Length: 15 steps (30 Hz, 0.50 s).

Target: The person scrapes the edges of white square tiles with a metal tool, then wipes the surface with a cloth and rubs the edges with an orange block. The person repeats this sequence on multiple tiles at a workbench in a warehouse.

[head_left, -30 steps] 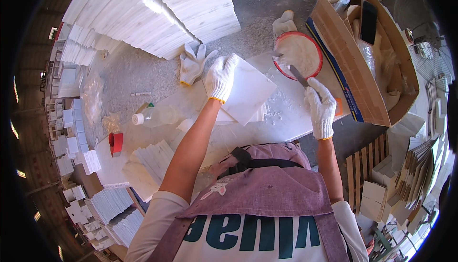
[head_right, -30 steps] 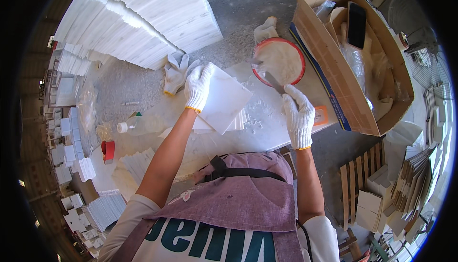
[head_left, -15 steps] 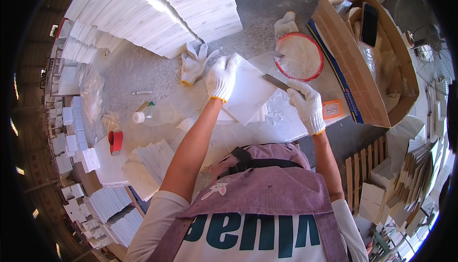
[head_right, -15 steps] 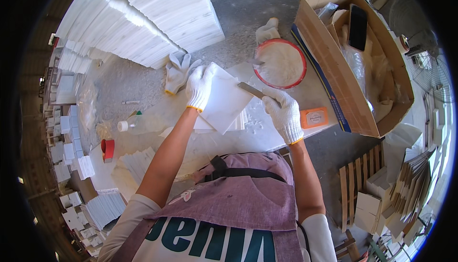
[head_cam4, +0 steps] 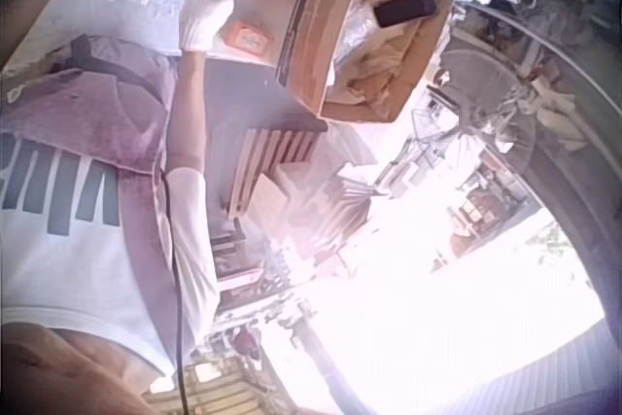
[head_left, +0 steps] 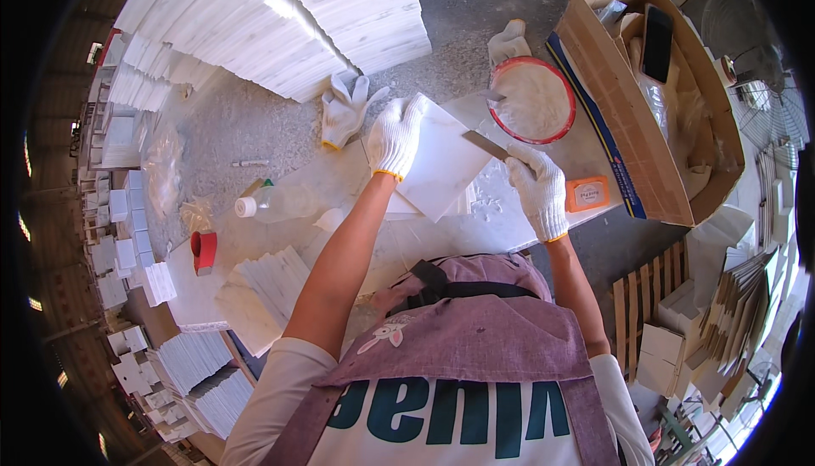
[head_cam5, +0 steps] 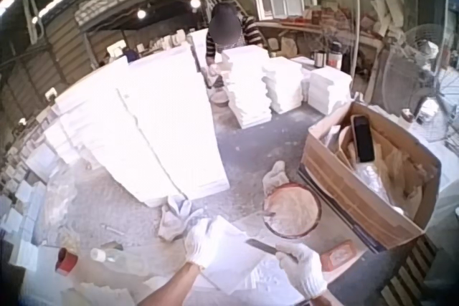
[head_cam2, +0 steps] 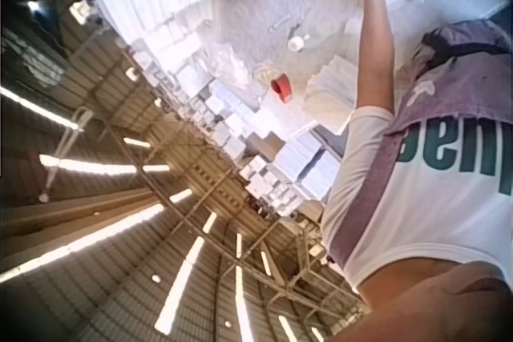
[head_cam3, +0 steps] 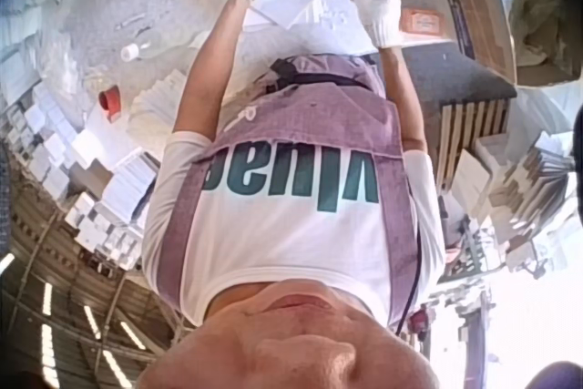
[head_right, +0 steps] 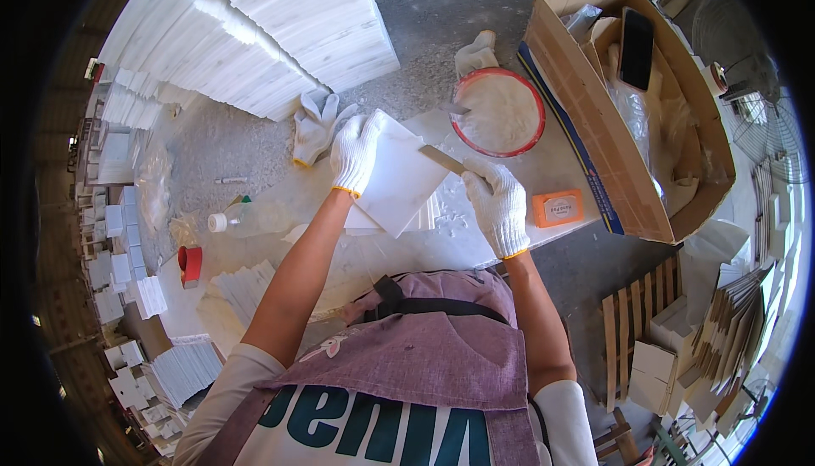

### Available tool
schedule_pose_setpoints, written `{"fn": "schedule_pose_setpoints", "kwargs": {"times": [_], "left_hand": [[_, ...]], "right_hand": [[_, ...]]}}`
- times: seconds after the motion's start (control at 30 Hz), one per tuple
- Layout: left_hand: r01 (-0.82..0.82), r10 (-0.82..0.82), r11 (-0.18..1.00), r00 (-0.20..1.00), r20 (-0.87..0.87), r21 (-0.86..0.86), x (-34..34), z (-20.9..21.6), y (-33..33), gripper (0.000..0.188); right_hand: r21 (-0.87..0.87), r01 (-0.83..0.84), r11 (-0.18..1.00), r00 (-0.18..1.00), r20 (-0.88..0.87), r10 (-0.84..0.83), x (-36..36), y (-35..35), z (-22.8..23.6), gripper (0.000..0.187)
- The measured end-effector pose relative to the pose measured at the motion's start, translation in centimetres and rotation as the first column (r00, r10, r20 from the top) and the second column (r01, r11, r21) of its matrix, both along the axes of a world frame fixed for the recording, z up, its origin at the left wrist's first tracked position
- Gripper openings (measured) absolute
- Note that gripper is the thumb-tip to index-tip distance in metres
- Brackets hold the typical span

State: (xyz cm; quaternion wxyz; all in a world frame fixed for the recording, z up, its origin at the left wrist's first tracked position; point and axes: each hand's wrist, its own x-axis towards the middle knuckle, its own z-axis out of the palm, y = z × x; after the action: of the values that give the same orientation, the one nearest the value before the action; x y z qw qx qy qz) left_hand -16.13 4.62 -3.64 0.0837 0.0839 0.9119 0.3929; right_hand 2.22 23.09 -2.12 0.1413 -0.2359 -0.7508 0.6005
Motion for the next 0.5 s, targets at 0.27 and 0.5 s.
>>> {"fn": "schedule_pose_setpoints", "kwargs": {"times": [0.27, 0.5], "left_hand": [[-0.015, 0.015, 1.000, 1.000, -0.014, -0.015, 0.6, 1.2, 0.2, 0.052], [-0.036, 0.047, 0.993, 0.994, -0.102, 0.112, 0.7, 0.5, 0.2, 0.048]], "right_hand": [[0.111, 0.111, 0.988, 0.992, -0.067, -0.104, -0.1, 0.9, -0.9, 0.026], [0.335, 0.276, 0.901, 0.958, -0.022, -0.285, -0.4, 4.3, -0.8, 0.022]]}}
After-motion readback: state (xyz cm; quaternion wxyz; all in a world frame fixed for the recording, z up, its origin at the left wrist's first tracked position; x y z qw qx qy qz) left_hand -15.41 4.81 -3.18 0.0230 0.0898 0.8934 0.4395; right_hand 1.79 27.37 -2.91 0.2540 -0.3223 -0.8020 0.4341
